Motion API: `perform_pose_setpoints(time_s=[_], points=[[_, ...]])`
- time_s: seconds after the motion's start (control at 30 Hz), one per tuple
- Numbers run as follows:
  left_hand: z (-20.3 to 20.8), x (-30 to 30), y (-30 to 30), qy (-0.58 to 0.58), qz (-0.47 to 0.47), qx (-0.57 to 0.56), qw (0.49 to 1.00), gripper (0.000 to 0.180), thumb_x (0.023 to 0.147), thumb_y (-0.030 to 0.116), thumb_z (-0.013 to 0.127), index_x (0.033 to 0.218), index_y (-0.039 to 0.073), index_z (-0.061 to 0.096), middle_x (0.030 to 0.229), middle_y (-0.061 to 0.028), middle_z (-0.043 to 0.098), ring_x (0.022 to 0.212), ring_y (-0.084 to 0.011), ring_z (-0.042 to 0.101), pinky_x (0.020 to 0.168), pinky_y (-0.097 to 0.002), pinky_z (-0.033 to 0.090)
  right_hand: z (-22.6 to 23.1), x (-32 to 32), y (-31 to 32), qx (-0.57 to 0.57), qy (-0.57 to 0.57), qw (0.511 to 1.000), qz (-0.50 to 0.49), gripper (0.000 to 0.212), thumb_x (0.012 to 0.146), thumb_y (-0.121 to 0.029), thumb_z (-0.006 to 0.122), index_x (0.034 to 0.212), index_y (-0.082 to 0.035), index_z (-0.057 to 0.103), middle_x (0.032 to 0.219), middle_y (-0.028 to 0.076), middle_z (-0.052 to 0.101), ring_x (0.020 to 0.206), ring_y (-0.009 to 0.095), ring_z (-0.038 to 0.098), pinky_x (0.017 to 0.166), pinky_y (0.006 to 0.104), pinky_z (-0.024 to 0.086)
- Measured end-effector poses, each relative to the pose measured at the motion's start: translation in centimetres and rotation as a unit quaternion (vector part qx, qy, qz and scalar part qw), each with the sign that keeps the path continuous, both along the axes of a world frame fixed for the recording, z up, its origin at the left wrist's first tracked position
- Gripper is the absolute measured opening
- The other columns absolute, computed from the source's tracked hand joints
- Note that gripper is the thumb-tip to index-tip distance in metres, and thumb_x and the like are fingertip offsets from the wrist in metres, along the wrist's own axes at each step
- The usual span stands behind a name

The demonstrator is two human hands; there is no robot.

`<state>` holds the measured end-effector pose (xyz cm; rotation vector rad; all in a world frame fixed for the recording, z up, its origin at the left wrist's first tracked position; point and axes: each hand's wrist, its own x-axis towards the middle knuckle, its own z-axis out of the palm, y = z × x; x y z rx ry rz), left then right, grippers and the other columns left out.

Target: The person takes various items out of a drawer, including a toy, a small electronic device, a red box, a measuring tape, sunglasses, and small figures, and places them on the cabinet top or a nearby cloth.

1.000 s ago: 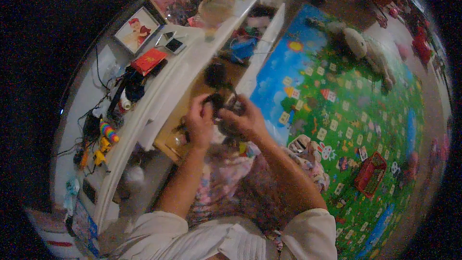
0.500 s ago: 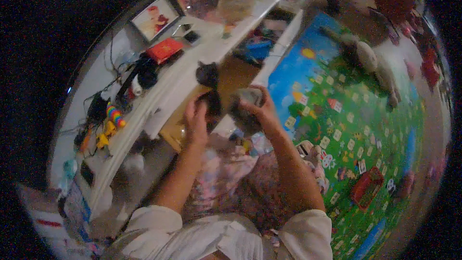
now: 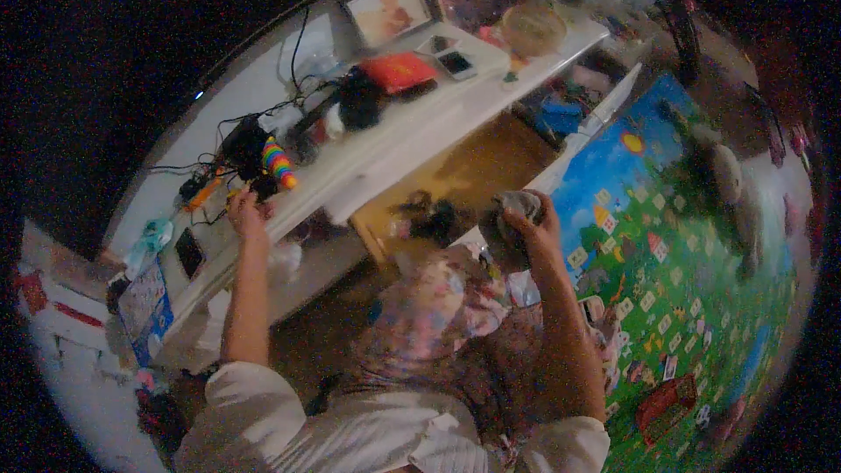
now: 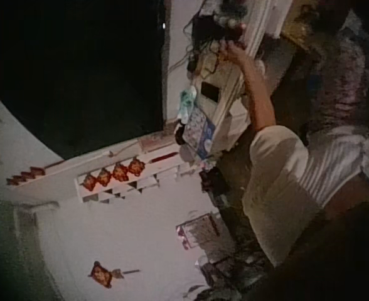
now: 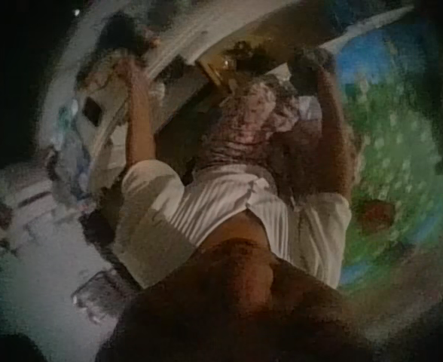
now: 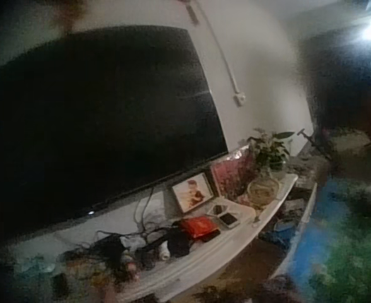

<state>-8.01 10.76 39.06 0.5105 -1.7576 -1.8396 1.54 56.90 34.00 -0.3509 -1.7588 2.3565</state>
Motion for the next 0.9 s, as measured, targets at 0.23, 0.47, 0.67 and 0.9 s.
perform_pose_setpoints(time_s=[0.23, 0.47, 0.67, 0.9], points=[[1.1, -4.5, -6.3, -0.068, -0.001, -0.088, 0.994, 0.029, 0.085, 0.017, 0.054, 0.109, 0.001, 0.055, 0.066, -0.0115, 0.057, 0.042, -0.0178, 0.053, 0.037, -0.0297, 0.042, 0.4, 0.8, 0.4, -0.006, -0.001, 1.000, -0.003, 0.045, 0.075, -0.018, 0.070, 0.114, -0.007, 0.050, 0.102, 0.010, 0.056, 0.091, 0.022, 0.056, 0.079, 0.0330, 0.046], [1.6, 1.6, 3.5, 0.126, 0.085, -0.547, 0.823, 0.031, 0.087, 0.017, 0.055, 0.114, 0.004, 0.053, 0.108, -0.0147, 0.056, 0.096, -0.0275, 0.056, 0.076, -0.0328, 0.047, 0.8, 1.2, 1.6, -0.007, -0.023, 0.999, -0.049, 0.043, 0.077, -0.015, 0.067, 0.115, -0.006, 0.049, 0.101, 0.010, 0.057, 0.088, 0.020, 0.056, 0.077, 0.0306, 0.047], [-8.3, 3.2, 13.1, -0.063, -0.245, -0.486, 0.837, 0.012, 0.085, 0.012, 0.054, 0.094, 0.010, 0.061, 0.077, -0.0142, 0.060, 0.082, -0.0304, 0.061, 0.071, -0.0345, 0.047, 2.1, 1.2, 1.2, -0.106, -0.020, 0.993, -0.039, 0.043, 0.078, -0.016, 0.066, 0.117, -0.006, 0.048, 0.103, 0.010, 0.056, 0.089, 0.020, 0.057, 0.076, 0.0314, 0.048], [-19.4, -3.1, 19.4, -0.022, -0.414, -0.634, 0.653, 0.035, 0.080, 0.008, 0.054, 0.115, 0.007, 0.051, 0.123, -0.0114, 0.050, 0.110, -0.0299, 0.049, 0.091, -0.0383, 0.040, 1.7, 0.7, 2.1, -0.119, -0.017, 0.991, -0.061, 0.039, 0.081, -0.017, 0.064, 0.115, -0.007, 0.050, 0.103, 0.010, 0.056, 0.092, 0.020, 0.056, 0.079, 0.0312, 0.047]])
